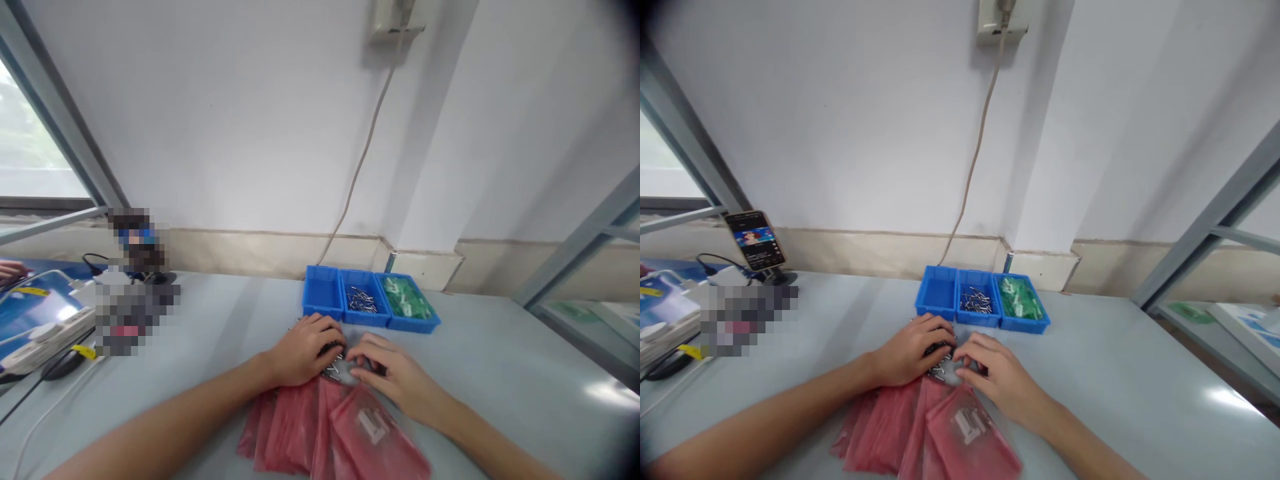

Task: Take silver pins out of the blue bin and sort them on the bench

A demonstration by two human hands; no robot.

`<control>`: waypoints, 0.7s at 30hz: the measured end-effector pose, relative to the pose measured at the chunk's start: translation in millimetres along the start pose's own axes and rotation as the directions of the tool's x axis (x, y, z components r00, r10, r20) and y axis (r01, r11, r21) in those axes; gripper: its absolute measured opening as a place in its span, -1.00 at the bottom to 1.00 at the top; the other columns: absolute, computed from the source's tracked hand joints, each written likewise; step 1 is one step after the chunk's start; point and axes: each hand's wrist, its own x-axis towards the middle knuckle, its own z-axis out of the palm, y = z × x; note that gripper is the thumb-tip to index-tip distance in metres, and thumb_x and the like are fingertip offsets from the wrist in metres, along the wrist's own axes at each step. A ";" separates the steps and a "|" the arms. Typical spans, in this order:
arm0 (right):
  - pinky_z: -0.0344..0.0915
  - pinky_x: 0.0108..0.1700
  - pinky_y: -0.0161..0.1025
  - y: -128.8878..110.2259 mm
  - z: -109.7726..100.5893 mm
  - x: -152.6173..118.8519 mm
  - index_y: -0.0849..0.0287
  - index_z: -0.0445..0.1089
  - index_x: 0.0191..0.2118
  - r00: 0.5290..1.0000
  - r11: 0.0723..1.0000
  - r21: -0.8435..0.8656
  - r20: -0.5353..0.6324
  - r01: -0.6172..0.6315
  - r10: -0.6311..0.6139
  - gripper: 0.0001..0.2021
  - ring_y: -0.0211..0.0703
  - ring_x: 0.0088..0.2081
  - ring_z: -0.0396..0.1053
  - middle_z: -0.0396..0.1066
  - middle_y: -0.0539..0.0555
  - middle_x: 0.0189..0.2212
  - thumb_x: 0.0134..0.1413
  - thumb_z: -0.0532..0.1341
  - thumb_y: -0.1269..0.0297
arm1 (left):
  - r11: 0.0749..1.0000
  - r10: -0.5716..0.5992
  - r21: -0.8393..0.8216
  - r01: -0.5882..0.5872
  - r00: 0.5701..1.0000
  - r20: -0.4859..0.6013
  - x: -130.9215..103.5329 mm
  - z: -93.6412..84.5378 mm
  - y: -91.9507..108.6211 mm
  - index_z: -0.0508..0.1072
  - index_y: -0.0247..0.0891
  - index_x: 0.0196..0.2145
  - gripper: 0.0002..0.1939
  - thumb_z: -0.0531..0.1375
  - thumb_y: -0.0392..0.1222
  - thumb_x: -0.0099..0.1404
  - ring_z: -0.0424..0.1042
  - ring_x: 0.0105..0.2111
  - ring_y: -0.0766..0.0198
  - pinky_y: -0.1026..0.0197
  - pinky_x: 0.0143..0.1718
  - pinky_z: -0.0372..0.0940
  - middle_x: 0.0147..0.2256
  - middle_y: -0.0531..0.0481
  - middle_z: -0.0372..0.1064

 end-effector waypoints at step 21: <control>0.40 0.20 -0.07 4.6 3.0 -0.8 -0.08 0.62 0.07 0.991 0.990 -0.040 0.009 0.137 -0.137 -0.72 0.02 0.11 0.48 0.51 0.11 0.10 0.52 0.14 0.21 | 1.000 -0.007 -0.016 0.007 1.000 -0.013 -0.6 3.3 -3.7 0.50 -0.16 0.02 -0.83 0.14 -0.23 0.55 0.42 0.06 0.14 0.08 0.16 0.28 0.07 -0.06 0.43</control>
